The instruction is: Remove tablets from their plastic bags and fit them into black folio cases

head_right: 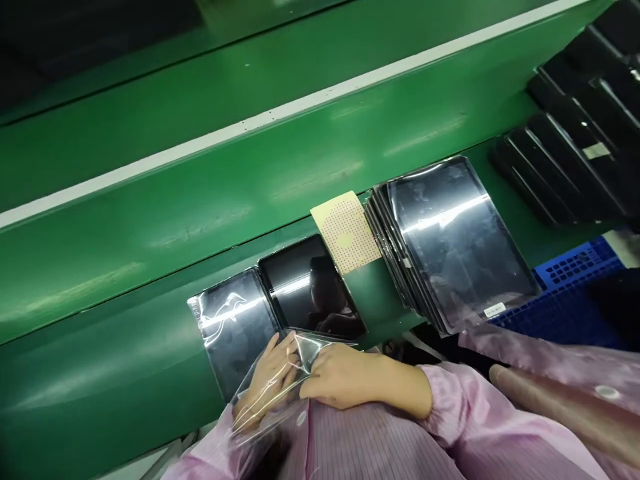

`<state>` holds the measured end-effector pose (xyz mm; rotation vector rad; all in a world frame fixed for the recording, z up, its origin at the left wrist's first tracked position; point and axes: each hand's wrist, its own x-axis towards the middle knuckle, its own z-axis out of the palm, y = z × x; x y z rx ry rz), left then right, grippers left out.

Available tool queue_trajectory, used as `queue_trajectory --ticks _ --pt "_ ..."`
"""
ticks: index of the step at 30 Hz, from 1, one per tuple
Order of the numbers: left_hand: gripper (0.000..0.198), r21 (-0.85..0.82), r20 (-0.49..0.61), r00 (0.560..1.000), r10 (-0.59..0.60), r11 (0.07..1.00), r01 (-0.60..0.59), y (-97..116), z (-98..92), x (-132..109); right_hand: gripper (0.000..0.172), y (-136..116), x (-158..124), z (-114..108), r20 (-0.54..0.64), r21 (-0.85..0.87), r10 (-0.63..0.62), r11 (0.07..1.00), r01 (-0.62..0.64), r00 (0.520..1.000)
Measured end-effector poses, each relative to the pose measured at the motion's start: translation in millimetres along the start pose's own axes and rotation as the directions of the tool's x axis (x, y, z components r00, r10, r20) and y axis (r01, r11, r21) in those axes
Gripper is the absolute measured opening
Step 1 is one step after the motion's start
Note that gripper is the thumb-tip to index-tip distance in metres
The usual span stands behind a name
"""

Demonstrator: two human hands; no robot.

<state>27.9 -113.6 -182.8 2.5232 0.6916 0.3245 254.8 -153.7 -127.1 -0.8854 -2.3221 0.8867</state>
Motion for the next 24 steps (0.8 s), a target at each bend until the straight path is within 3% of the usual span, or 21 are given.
queue_trajectory --ticks 2,3,4,6,7,8,9,10,12,16,19,21,23,24 --pt "0.021 0.014 -0.002 1.0 -0.01 1.0 0.01 3.7 1.0 -0.2 0.024 3.3 -9.1 -0.5 -0.19 0.073 0.098 0.994 -0.086 0.977" --pt "0.022 0.022 0.001 1.0 -0.008 1.0 0.008 6.1 1.7 0.9 0.024 10.5 -12.3 -1.6 -0.313 0.094 0.22 0.975 -0.2 0.924" --pt "0.022 0.029 0.002 1.0 -0.01 1.0 0.01 8.8 2.5 2.7 0.021 20.5 -14.2 -2.7 -0.428 0.114 0.357 0.933 -0.342 0.83" --pt "0.021 0.061 -0.017 0.998 -0.055 0.997 0.056 14.4 4.5 8.2 0.018 44.6 -15.2 -4.4 -0.574 0.184 0.602 0.756 -0.628 0.556" --pt "0.02 0.083 -0.038 0.993 -0.108 0.99 0.111 17.1 5.3 11.6 0.024 56.7 -14.7 -4.9 -0.575 0.237 0.699 0.639 -0.732 0.424" --pt "0.019 0.103 -0.057 0.984 -0.168 0.98 0.173 19.5 5.9 15.1 0.032 67.7 -14.0 -5.2 -0.534 0.289 0.781 0.527 -0.799 0.322" --pt "0.019 0.119 -0.063 0.972 -0.225 0.966 0.231 21.4 5.8 18.6 0.037 76.9 -13.3 -5.5 -0.473 0.328 0.842 0.44 -0.836 0.257" --pt "0.02 0.126 -0.053 0.96 -0.275 0.952 0.279 22.6 5.0 21.9 0.037 84.2 -12.6 -5.8 -0.411 0.355 0.883 0.384 -0.852 0.226" --pt "0.02 0.11 0.002 0.946 -0.324 0.94 0.322 22.8 1.3 27.1 0.028 92.7 -11.7 -6.6 -0.343 0.386 0.914 0.349 -0.854 0.219" --pt "0.03 0.037 0.085 0.938 -0.335 0.942 0.333 15.7 -8.0 30.0 0.024 94.6 -10.2 -6.3 -0.379 0.433 0.904 0.363 -0.825 0.199" --pt "0.032 -0.043 0.045 0.946 -0.32 0.946 0.322 6.7 -9.9 25.2 0.028 93.1 -11.0 -5.3 -0.393 0.5 0.907 0.346 -0.794 0.149" --pt "0.028 -0.113 -0.053 0.938 -0.343 0.935 0.335 -1.5 -11.4 18.0 0.032 90.6 -14.7 -7.1 -0.391 0.556 0.911 0.345 -0.756 0.128" --pt "0.026 -0.21 -0.196 0.87 -0.452 0.886 0.413 -12.5 -16.5 6.6 0.037 84.9 -21.0 -12.3 -0.394 0.617 0.91 0.366 -0.697 0.129" --pt "0.025 -0.277 -0.263 0.797 -0.544 0.833 0.478 -19.0 -20.7 -0.7 0.04 80.5 -24.5 -15.9 -0.396 0.647 0.908 0.38 -0.661 0.135"
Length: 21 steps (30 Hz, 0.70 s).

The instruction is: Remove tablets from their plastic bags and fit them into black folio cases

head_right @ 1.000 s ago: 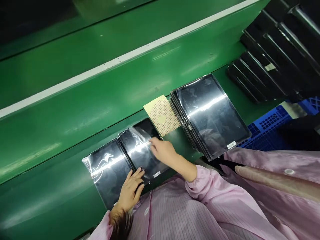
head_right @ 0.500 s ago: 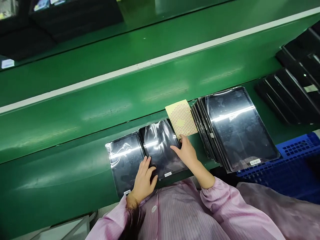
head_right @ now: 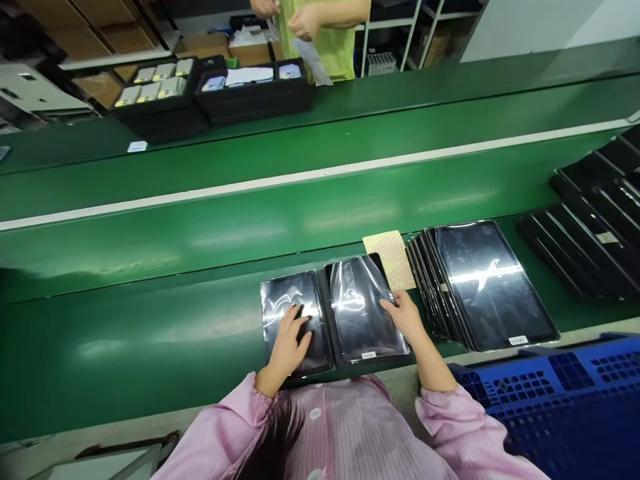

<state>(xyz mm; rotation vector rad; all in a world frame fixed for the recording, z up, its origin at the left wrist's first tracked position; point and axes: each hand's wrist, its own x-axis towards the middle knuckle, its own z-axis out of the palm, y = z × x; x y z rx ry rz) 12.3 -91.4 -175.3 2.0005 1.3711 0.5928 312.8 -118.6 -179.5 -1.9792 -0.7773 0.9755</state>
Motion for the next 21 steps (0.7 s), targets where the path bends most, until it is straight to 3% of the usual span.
queue_trajectory --ticks 2,4,6,8,11,14,18,21 --pt "0.025 -0.099 -0.161 0.961 -0.225 0.972 0.212 -17.2 -17.6 -2.9 0.045 -5.5 -8.6 -10.7 0.012 0.093 -0.007 0.996 0.006 1.0" --pt "0.026 -0.174 -0.235 0.882 -0.409 0.91 0.376 -34.4 -35.2 -6.3 0.049 -13.4 -20.1 -14.4 0.031 0.165 -0.009 0.986 0.004 0.999" --pt "0.03 -0.222 -0.22 0.829 -0.515 0.854 0.471 -47.8 -47.9 -9.7 0.053 -22.4 -33.1 -5.0 0.081 0.242 -0.003 0.97 -0.017 0.997" --pt "0.034 -0.282 -0.14 0.795 -0.59 0.794 0.539 -54.7 -53.4 -12.8 0.056 -30.8 -45.4 19.1 0.151 0.297 -0.002 0.954 -0.044 0.989" --pt "0.04 -0.341 0.001 0.773 -0.634 0.726 0.597 -53.8 -52.2 -16.1 0.055 -38.7 -58.6 70.7 0.227 0.276 -0.012 0.96 -0.053 0.974" --pt "0.04 -0.331 0.072 0.753 -0.655 0.696 0.637 -48.3 -49.1 -15.2 0.046 -41.1 -63.3 113.5 0.245 0.15 -0.02 0.988 -0.018 0.969" --pt "0.031 -0.256 0.107 0.733 -0.672 0.693 0.674 -42.9 -49.4 -4.9 0.027 -43.9 -56.9 135.0 0.215 -0.123 -0.004 0.992 0.032 0.977" --pt "0.029 -0.205 0.117 0.716 -0.688 0.688 0.696 -37.1 -51.8 3.5 0.03 -48.8 -47.0 136.8 0.198 -0.259 0.039 0.966 0.014 0.979"
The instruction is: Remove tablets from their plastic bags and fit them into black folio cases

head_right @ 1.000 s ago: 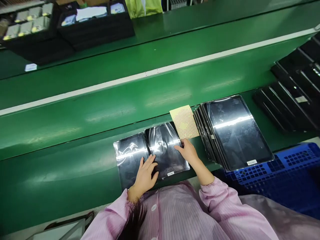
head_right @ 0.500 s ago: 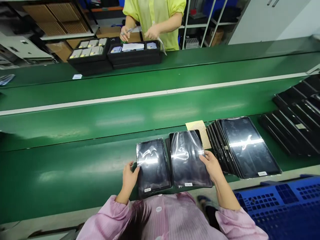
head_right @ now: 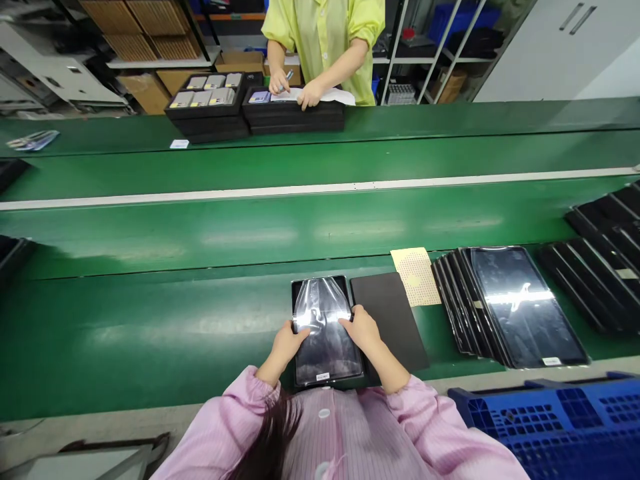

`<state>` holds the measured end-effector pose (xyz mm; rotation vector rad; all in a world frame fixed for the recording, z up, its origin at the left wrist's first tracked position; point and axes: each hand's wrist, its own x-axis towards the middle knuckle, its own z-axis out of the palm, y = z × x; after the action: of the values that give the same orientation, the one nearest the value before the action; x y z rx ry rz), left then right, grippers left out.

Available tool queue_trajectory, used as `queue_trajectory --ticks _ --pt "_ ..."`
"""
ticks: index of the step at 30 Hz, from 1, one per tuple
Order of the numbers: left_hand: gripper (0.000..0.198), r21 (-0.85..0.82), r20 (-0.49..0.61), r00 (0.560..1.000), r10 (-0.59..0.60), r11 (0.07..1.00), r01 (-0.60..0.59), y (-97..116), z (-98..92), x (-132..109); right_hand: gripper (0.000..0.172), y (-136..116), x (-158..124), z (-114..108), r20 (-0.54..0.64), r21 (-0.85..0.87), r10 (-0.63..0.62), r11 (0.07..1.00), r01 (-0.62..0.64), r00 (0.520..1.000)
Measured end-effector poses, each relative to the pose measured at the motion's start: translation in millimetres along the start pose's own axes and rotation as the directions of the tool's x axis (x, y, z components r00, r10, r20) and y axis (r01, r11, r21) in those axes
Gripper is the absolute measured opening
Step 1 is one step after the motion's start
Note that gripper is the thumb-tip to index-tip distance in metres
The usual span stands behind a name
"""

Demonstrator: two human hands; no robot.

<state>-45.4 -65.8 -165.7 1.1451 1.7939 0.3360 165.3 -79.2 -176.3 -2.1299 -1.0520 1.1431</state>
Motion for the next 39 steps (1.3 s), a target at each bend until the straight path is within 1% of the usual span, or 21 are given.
queue_trajectory --ticks 2,5,9,11,13,15,17,19,21,26,27,28,29,30,31,32,33,34,35,36,39 --pt "0.033 0.005 -0.006 1.0 -0.014 1.0 0.014 6.7 -1.7 -2.7 0.037 -3.5 5.8 -2.4 0.006 -0.032 0.041 0.999 -0.04 0.999" --pt "0.04 -0.025 -0.016 1.0 -0.013 1.0 0.013 15.8 -6.4 -10.7 0.043 -6.8 9.4 -5.2 0.048 -0.014 0.098 0.995 -0.097 0.994" --pt "0.032 -0.155 0.006 1.0 0.012 0.988 -0.011 26.1 -8.0 -21.4 0.039 -6.5 0.1 -6.4 0.081 0.1 0.073 0.992 -0.081 0.994" --pt "0.027 -0.281 0.024 0.999 0.039 0.959 -0.031 30.2 -5.2 -26.7 0.038 -6.5 -8.6 -8.8 0.069 0.171 0.028 0.985 -0.039 0.997" --pt "0.026 -0.418 0.036 0.995 0.093 0.906 -0.07 34.0 -2.6 -32.2 0.04 -9.8 -17.0 -14.9 0.04 0.247 -0.023 0.969 0.012 0.999" --pt "0.03 -0.529 0.038 0.985 0.168 0.84 -0.123 38.1 -3.2 -36.9 0.041 -18.5 -23.7 -24.2 0.012 0.323 -0.082 0.944 0.073 0.997" --pt "0.036 -0.601 0.01 0.97 0.243 0.777 -0.188 42.5 -8.3 -38.8 0.041 -31.7 -27.8 -33.6 0.008 0.407 -0.173 0.9 0.155 0.985" --pt "0.041 -0.635 -0.051 0.954 0.296 0.728 -0.26 46.3 -17.2 -37.2 0.043 -45.1 -30.0 -39.1 0.012 0.493 -0.29 0.834 0.246 0.957" --pt "0.042 -0.634 -0.117 0.935 0.335 0.7 -0.33 48.4 -28.4 -33.4 0.042 -54.3 -31.1 -38.1 0.024 0.552 -0.392 0.772 0.315 0.92" --pt "0.04 -0.555 -0.157 0.869 0.47 0.685 -0.471 45.2 -56.2 -28.2 0.039 -55.9 -33.9 -20.0 0.063 0.579 -0.49 0.728 0.368 0.87" --pt "0.041 -0.542 -0.166 0.848 0.503 0.672 -0.505 44.0 -60.0 -28.4 0.04 -55.5 -35.1 -18.3 0.054 0.583 -0.501 0.718 0.38 0.864" --pt "0.043 -0.527 -0.186 0.814 0.551 0.643 -0.556 43.0 -62.9 -28.8 0.041 -55.8 -36.8 -18.3 0.04 0.587 -0.521 0.703 0.402 0.853" --pt "0.045 -0.501 -0.216 0.76 0.613 0.598 -0.625 42.1 -65.1 -29.2 0.043 -56.8 -39.0 -20.0 0.021 0.591 -0.553 0.679 0.436 0.833" --pt "0.047 -0.461 -0.248 0.685 0.685 0.539 -0.705 41.4 -66.5 -29.5 0.046 -58.5 -41.5 -23.0 -0.004 0.593 -0.597 0.644 0.483 0.802" --pt "0.048 -0.409 -0.275 0.594 0.756 0.467 -0.784 40.9 -67.5 -29.8 0.05 -60.6 -44.1 -26.7 -0.033 0.592 -0.648 0.601 0.537 0.761" --pt "0.049 -0.355 -0.292 0.5 0.816 0.393 -0.848 40.5 -68.2 -29.9 0.053 -62.9 -46.6 -30.7 -0.055 0.589 -0.699 0.554 0.589 0.713" --pt "0.049 -0.314 -0.294 0.422 0.858 0.33 -0.89 40.2 -68.8 -30.0 0.054 -65.0 -48.8 -34.2 -0.064 0.587 -0.745 0.51 0.629 0.664" --pt "0.047 -0.302 -0.276 0.378 0.884 0.294 -0.907 40.0 -69.4 -30.0 0.05 -66.7 -50.4 -36.9 -0.062 0.591 -0.779 0.475 0.652 0.624" --pt "0.044 -0.314 -0.247 0.357 0.901 0.275 -0.909 39.8 -70.2 -30.0 0.044 -67.6 -51.5 -38.6 -0.056 0.605 -0.799 0.45 0.657 0.599" --pt "0.042 -0.341 -0.212 0.35 0.912 0.267 -0.901 39.7 -71.1 -30.1 0.039 -67.9 -52.0 -39.3 -0.049 0.625 -0.812 0.429 0.652 0.581" --pt "0.042 -0.401 -0.112 0.34 0.934 0.271 -0.875 40.2 -74.6 -30.0 0.035 -66.1 -51.7 -38.0 -0.035 0.691 -0.83 0.382 0.613 0.557"
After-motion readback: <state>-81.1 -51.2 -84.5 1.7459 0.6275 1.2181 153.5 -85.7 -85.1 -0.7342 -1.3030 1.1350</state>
